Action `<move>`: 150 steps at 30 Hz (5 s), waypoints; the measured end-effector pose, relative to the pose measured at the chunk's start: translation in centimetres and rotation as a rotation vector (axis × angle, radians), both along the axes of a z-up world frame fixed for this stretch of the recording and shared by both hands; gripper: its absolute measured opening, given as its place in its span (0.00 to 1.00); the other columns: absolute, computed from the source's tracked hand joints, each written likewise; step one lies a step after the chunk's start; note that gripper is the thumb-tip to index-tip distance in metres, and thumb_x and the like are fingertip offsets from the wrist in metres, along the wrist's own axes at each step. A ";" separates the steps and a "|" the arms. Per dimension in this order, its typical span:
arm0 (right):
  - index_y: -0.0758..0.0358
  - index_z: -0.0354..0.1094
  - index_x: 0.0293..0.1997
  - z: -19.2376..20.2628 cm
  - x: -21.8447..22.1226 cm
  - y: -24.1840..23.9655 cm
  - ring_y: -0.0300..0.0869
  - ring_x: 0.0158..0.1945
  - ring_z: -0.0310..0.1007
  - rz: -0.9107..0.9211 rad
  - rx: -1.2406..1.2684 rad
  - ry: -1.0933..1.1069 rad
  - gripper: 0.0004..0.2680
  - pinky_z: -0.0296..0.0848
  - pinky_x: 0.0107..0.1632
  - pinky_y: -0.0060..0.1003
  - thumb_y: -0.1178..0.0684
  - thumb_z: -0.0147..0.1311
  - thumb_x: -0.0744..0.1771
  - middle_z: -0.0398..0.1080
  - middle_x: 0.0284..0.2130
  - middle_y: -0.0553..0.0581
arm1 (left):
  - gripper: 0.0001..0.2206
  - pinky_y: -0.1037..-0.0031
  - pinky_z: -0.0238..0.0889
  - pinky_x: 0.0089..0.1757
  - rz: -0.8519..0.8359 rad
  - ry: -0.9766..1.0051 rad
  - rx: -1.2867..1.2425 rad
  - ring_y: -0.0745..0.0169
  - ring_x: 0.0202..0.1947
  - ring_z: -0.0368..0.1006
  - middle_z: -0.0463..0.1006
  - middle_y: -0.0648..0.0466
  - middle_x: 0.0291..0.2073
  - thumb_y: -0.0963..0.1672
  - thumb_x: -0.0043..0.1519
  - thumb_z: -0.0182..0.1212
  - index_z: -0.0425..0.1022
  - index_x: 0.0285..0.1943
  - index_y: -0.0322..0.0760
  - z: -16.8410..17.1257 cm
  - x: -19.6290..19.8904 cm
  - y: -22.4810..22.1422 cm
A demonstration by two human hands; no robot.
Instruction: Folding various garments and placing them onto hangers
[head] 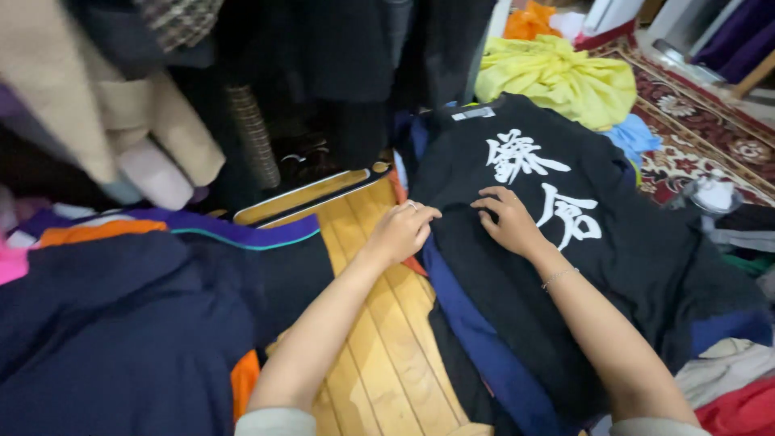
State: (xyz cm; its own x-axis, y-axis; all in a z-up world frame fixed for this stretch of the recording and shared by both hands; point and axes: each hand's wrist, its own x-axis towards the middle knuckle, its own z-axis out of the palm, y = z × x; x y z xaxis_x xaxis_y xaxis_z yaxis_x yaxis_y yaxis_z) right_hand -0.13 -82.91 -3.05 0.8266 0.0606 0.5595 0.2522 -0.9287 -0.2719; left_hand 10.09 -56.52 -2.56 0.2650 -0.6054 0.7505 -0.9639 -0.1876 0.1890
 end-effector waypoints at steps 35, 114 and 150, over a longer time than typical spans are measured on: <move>0.57 0.73 0.54 -0.7 0.5 -4.3 0.54 0.66 0.67 -0.321 0.205 0.279 0.14 0.70 0.64 0.49 0.64 0.44 0.67 0.72 0.54 0.61 | 0.32 0.53 0.62 0.59 0.683 0.717 -0.102 0.34 0.58 0.72 0.77 0.35 0.50 0.56 0.58 0.64 0.70 0.67 0.34 -7.9 13.5 -20.1; 0.61 0.69 0.53 0.2 1.4 -11.4 0.56 0.38 0.82 -0.604 0.403 0.501 0.09 0.77 0.44 0.51 0.52 0.50 0.70 0.80 0.33 0.65 | 0.17 0.68 0.70 0.29 0.218 1.733 0.116 0.53 0.31 0.77 0.75 0.45 0.28 0.45 0.50 0.66 0.79 0.43 0.26 -3.0 -4.6 8.9; 0.46 0.75 0.59 -1.4 7.0 -1.9 0.48 0.48 0.78 -0.311 0.559 0.081 0.14 0.75 0.51 0.46 0.58 0.59 0.67 0.78 0.43 0.54 | 0.32 0.47 0.65 0.56 0.948 0.295 0.309 0.40 0.62 0.64 0.67 0.46 0.59 0.52 0.57 0.69 0.63 0.72 0.56 6.3 0.4 25.7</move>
State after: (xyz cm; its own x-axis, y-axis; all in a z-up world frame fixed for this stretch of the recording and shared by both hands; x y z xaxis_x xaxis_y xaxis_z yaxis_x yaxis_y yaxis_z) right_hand 6.83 -84.83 -4.45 0.7996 -0.4711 0.3723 -0.0479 -0.6680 -0.7426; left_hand 10.49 -30.80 3.73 0.8806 -0.2072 0.4262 -0.3184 -0.9248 0.2084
